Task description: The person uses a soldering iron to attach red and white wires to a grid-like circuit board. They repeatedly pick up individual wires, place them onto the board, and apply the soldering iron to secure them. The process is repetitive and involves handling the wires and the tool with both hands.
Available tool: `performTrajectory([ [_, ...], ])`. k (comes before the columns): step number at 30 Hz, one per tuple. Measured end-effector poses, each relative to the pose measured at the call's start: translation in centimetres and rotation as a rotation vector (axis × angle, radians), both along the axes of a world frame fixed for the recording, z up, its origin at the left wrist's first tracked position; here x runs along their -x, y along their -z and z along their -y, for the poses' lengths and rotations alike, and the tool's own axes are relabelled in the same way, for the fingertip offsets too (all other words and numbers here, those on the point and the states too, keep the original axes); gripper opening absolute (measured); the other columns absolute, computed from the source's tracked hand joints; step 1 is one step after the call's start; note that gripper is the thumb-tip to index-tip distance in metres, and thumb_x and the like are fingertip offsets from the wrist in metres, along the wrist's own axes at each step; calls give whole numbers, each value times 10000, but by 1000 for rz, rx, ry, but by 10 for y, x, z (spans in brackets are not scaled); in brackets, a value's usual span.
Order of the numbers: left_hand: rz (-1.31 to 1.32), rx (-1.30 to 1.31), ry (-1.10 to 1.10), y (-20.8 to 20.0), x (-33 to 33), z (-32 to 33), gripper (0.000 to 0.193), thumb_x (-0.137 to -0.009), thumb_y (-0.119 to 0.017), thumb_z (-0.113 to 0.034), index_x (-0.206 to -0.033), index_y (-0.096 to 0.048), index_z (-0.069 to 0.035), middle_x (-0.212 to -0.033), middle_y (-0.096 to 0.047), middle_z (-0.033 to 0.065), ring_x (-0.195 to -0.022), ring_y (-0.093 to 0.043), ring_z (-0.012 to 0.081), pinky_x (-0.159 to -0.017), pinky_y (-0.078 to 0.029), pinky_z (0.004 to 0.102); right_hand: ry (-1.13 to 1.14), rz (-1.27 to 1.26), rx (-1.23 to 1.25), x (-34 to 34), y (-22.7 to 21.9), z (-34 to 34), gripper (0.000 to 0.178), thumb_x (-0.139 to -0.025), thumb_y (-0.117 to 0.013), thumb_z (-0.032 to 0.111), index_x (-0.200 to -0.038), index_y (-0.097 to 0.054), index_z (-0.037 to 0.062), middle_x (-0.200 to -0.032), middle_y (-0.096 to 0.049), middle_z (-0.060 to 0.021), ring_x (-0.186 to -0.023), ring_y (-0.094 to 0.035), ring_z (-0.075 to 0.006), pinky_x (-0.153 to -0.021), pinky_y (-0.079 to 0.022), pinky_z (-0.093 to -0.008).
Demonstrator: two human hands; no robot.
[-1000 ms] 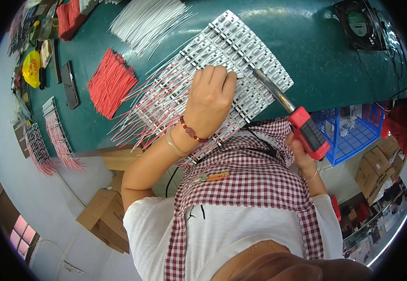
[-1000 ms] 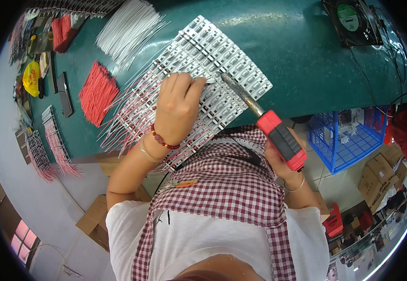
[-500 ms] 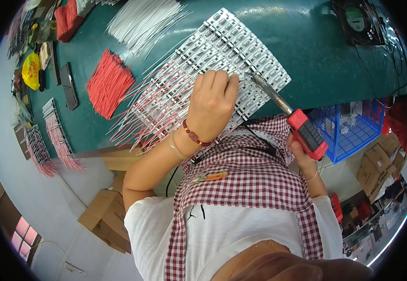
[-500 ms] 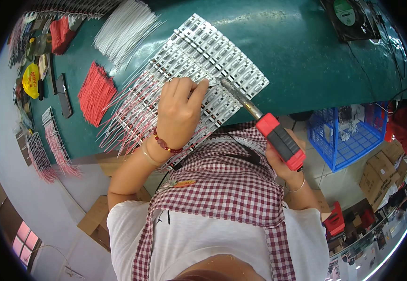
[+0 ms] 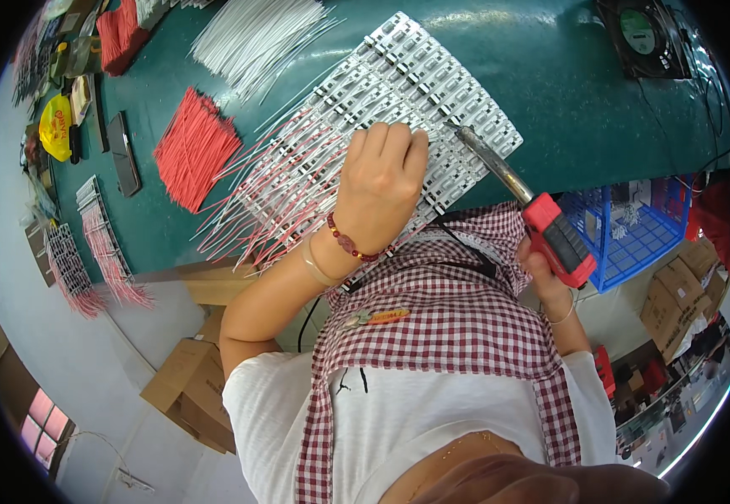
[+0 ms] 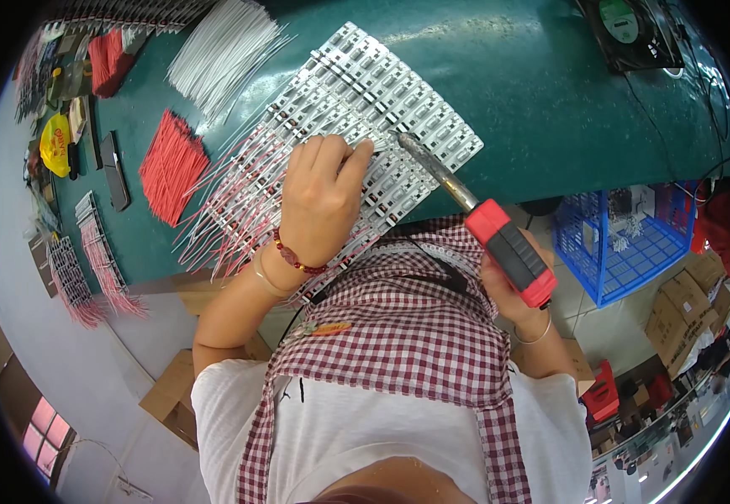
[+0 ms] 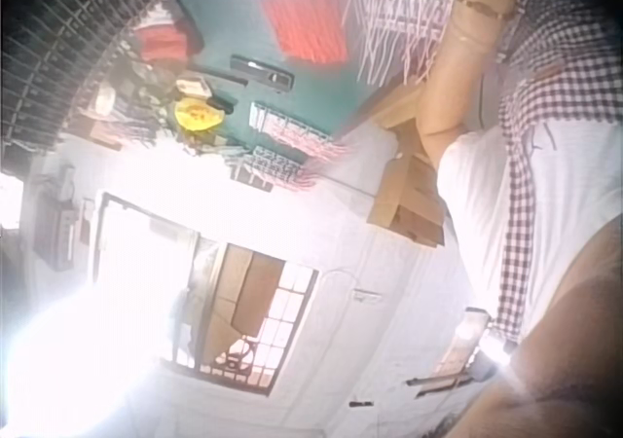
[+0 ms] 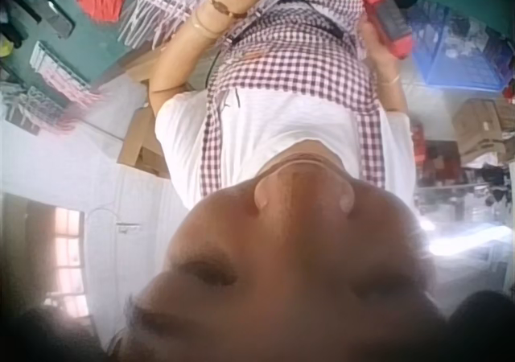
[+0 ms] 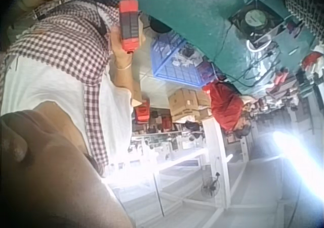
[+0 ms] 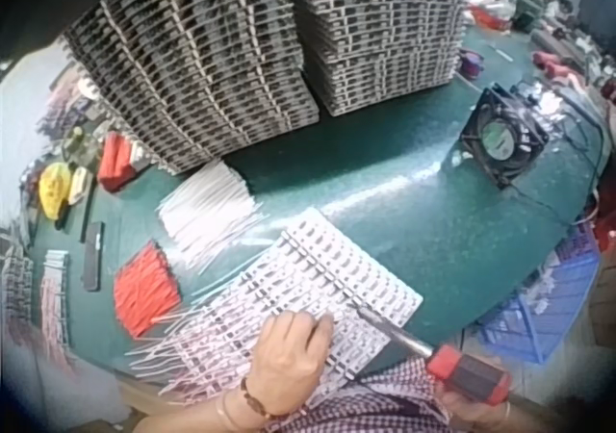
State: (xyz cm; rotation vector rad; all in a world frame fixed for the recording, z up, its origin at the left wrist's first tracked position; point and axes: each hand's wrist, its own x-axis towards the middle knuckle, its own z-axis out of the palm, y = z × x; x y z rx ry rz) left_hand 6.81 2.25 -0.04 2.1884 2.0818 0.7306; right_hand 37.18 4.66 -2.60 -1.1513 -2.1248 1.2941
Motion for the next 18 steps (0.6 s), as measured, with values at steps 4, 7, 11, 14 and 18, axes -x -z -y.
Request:
performTrajectory([
  [4, -24, 9, -4, 0, 0, -1, 252, -726, -611, 4, -974, -655, -10, -776, -463, 61, -729, -492, 221, -653, -380, 348, 43, -91, 58, 4, -6, -1, 190, -771, -685, 127, -915, -666, 5, -838, -650, -142, -661, -627, -284, -562, -477, -348],
  [7, -47, 24, -4, -2, 1, -1, 250, -719, -611, -3, -966, -649, -19, -784, -468, 60, -739, -496, 220, -657, -376, 348, 67, -110, 81, 6, -7, -1, 191, -800, -689, 161, -913, -667, 8, -821, -646, -133, -656, -620, -274, -563, -473, -341],
  [11, -47, -46, -11, -6, 1, 0, 264, -707, -610, -6, -968, -651, -25, -790, -478, 59, -744, -503, 222, -657, -377, 348, 104, -112, 158, -2, -7, 4, 210, -822, -695, 201, -914, -669, 14, -806, -642, -120, -659, -614, -266, -567, -472, -334],
  [14, 31, -26, 24, -10, -6, 4, 288, -702, -610, 5, -985, -658, -18, -788, -483, 61, -738, -506, 225, -659, -383, 348, 76, -104, 141, -10, 0, 8, 208, -820, -701, 199, -920, -669, 19, -812, -643, -115, -676, -622, -266, -576, -476, -334],
  [18, 51, -16, 25, -2, -10, 4, 299, -702, -610, 16, -996, -664, -5, -781, -484, 66, -733, -509, 226, -661, -393, 350, 26, -46, 102, -20, 12, 12, 185, -799, -701, 153, -921, -667, 19, -822, -642, -118, -685, -632, -265, -580, -481, -335],
])
